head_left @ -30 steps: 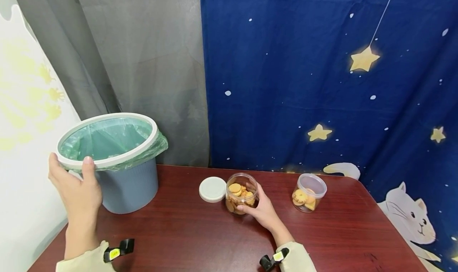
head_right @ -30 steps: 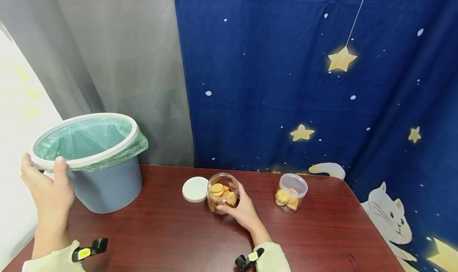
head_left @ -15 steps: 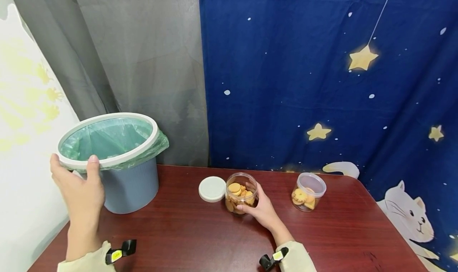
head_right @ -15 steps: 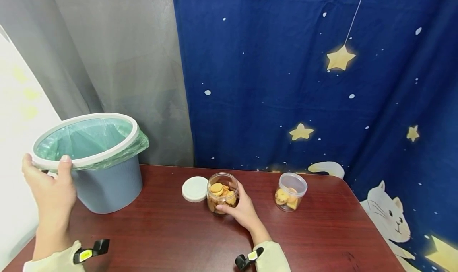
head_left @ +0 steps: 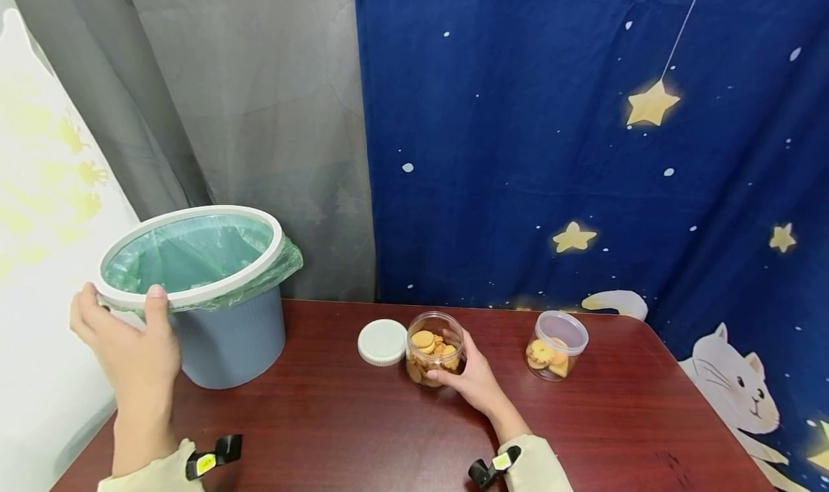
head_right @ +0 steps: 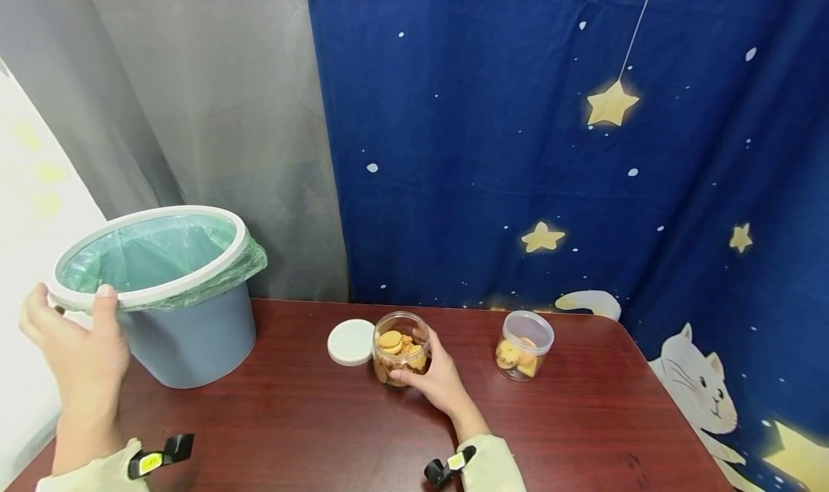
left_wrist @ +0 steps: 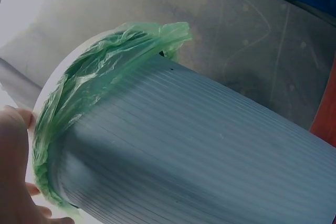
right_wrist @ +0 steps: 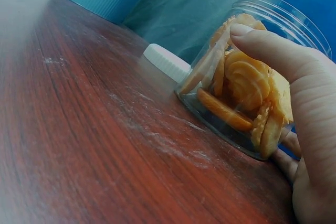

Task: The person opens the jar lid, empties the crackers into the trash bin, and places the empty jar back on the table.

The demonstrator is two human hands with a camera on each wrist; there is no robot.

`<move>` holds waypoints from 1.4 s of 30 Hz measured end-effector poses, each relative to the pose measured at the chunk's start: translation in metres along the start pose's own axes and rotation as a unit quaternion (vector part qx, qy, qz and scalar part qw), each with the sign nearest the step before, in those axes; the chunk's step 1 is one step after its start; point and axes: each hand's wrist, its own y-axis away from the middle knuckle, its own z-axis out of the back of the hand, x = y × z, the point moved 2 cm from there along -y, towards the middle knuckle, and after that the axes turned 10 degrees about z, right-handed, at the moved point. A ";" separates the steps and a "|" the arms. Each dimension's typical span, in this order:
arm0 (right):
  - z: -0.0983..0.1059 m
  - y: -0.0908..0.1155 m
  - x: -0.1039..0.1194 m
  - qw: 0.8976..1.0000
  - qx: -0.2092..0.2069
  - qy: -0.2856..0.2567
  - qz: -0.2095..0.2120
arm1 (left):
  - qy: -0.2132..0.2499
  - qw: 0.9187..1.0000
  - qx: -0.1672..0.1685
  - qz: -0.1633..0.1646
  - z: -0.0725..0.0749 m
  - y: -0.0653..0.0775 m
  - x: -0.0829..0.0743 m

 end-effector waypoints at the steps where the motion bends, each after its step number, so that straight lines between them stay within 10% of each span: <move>1: 0.000 0.000 0.000 1.000 0.000 -0.001 -0.001 | 0.001 1.000 0.003 -0.001 0.000 0.000 0.000; 42: -0.005 0.000 0.003 0.999 -0.045 0.028 0.006 | 0.039 0.999 0.010 -0.004 -0.006 0.002 -0.001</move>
